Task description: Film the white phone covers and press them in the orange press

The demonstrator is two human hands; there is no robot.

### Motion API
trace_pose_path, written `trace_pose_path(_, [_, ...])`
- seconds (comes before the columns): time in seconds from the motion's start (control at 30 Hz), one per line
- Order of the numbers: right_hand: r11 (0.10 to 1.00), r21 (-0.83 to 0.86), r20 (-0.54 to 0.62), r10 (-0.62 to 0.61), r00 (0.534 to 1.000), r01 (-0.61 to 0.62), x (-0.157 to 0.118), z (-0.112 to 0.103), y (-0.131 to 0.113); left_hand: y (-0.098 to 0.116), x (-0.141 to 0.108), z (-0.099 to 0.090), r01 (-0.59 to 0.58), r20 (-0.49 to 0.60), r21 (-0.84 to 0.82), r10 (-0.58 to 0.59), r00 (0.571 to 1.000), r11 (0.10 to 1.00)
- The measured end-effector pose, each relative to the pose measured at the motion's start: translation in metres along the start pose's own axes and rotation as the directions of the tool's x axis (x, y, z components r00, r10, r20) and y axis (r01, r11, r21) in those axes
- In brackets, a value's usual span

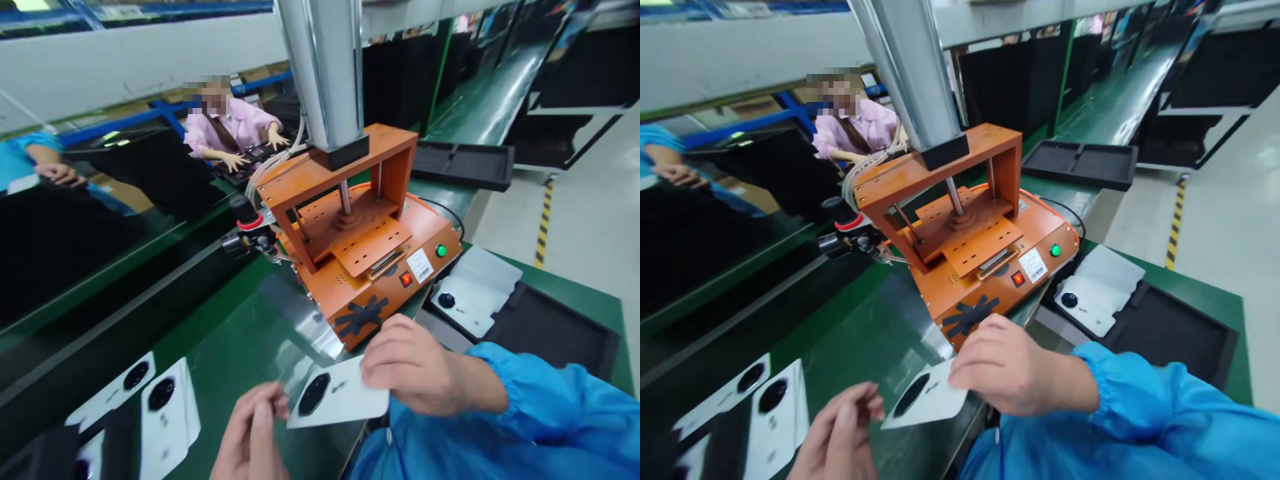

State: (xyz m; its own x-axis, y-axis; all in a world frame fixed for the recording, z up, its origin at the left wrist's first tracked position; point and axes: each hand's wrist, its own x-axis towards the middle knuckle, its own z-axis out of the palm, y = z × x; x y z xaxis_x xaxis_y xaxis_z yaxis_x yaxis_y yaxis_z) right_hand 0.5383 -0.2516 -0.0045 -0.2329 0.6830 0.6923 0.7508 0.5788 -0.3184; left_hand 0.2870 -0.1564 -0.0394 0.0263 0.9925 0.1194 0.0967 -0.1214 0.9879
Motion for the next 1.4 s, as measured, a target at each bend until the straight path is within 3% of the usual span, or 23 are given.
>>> trace_pose_path(0.07, [0.996, -0.048, -0.077, 0.074, 0.994, -0.078, -0.014, -0.033, 0.000, 0.014, 0.016, 0.035, 0.147, 0.179, -0.056, -0.135, 0.975, 0.988])
trace_pose_path(0.2, [0.945, -0.229, -0.219, 0.183, 0.958, -0.233, -0.043, -0.085, 0.000, 0.040, 0.038, 0.103, 0.260, 0.496, -0.107, -0.175, 0.851, 0.960])
trace_pose_path(0.33, [0.844, -0.429, -0.345, 0.176, 0.922, -0.322, -0.064, -0.110, 0.000, 0.051, 0.047, 0.140, 0.432, 0.612, -0.158, -0.255, 0.748, 0.888])
trace_pose_path(0.43, [0.783, -0.528, -0.324, 0.173, 0.930, -0.330, -0.073, -0.117, 0.002, 0.051, 0.052, 0.146, 0.469, 0.643, -0.127, -0.288, 0.710, 0.874])
trace_pose_path(0.6, [0.771, -0.576, -0.252, 0.148, 0.956, -0.272, -0.074, -0.121, 0.009, 0.048, 0.058, 0.142, 0.459, 0.662, -0.055, -0.312, 0.682, 0.887])
trace_pose_path(0.87, [0.730, -0.611, -0.309, 0.134, 0.942, -0.304, -0.062, -0.114, 0.027, 0.055, 0.054, 0.146, 0.489, 0.612, -0.081, -0.344, 0.712, 0.868])
trace_pose_path(1.4, [0.692, -0.656, -0.356, 0.069, 0.932, -0.302, -0.082, -0.115, 0.032, 0.058, 0.054, 0.156, 0.499, 0.632, -0.040, -0.365, 0.684, 0.865])
